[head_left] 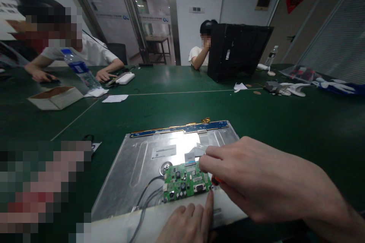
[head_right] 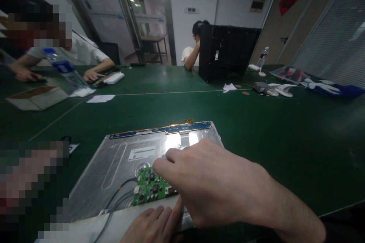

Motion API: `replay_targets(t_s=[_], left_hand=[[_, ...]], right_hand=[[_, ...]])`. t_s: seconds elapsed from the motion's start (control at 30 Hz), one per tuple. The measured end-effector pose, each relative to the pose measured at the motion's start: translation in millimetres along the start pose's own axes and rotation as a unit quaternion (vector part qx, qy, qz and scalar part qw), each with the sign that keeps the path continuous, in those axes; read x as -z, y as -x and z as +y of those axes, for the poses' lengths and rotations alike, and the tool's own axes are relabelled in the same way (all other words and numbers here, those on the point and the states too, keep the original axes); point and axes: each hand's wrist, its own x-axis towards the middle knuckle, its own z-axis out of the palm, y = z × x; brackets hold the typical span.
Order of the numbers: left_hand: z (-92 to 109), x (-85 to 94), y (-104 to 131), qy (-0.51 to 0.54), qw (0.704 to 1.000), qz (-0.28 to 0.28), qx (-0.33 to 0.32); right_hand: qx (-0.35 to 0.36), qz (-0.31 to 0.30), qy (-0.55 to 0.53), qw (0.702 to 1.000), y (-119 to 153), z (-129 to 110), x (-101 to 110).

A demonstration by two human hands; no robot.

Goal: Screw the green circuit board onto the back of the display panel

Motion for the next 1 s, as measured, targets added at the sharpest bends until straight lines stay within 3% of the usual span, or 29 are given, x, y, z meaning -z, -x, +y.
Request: replay_targets(t_s=[0.33,0.7,1.0], left_hand=[[1.6,-2.0,0.3,-0.004,1.000,0.002,0.005],[1.0,-2.4,0.6,0.003,1.000,-0.005,0.010],[-0.1,-1.3,0.6,-0.001,1.000,0.023,-0.001]], right_hand=[[-0.035,0.018,0.012,0.999,-2.4,0.4,-2.5],[-0.012,0.002,-0.004,1.000,-1.3,-0.2,-1.3],[-0.044,0.018,0.014,0.999,-2.6,0.5,-3.1]])
